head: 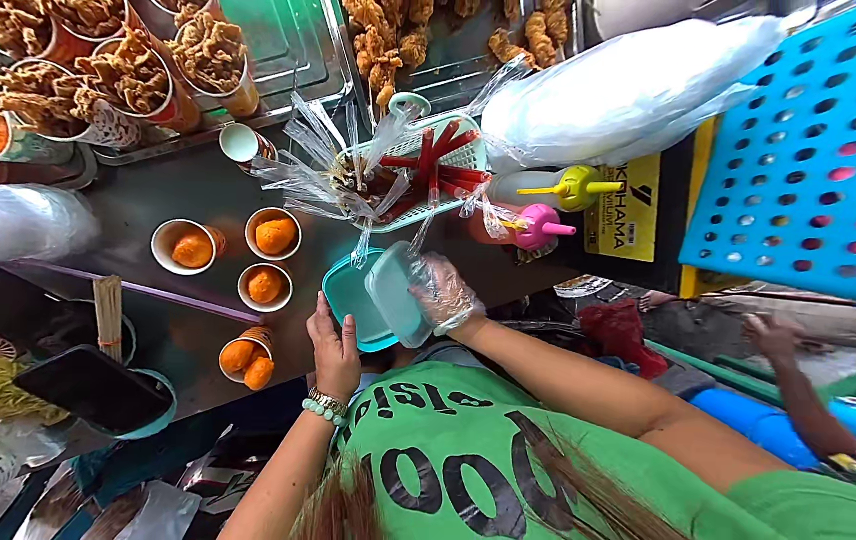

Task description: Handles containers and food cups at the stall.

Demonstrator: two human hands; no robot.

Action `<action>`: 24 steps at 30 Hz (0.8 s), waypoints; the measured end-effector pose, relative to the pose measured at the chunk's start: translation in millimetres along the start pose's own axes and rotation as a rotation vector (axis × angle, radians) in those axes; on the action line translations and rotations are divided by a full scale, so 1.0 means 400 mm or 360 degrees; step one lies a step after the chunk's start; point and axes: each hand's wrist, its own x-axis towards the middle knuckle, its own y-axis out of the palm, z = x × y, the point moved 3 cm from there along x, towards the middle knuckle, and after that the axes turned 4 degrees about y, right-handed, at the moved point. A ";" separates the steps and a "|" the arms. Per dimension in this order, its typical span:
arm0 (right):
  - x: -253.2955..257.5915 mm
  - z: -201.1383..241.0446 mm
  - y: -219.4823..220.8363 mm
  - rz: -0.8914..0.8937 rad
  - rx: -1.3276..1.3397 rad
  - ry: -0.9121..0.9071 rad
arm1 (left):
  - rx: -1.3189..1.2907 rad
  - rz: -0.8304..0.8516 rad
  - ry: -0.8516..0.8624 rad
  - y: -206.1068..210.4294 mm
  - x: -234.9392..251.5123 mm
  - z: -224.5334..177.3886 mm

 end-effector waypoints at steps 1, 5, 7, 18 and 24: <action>-0.003 0.011 0.012 -0.0001 -0.0022 -0.0046 | 0.0015 -0.0006 0.0006 0.000 -0.002 0.000; -0.006 0.070 0.025 0.0099 -0.0158 -0.0079 | 0.0102 -0.0094 0.0023 -0.003 -0.011 0.006; -0.020 0.079 0.031 -0.0032 -0.0055 -0.0245 | 0.0150 -0.0089 0.0037 -0.008 -0.010 0.002; -0.049 0.095 0.020 -0.0494 0.0134 -0.0727 | 0.0310 -0.0016 -0.0083 -0.006 0.007 -0.017; 0.009 0.080 -0.026 0.0406 -0.0252 -0.0103 | 0.0266 0.0027 -0.0098 -0.008 0.017 -0.026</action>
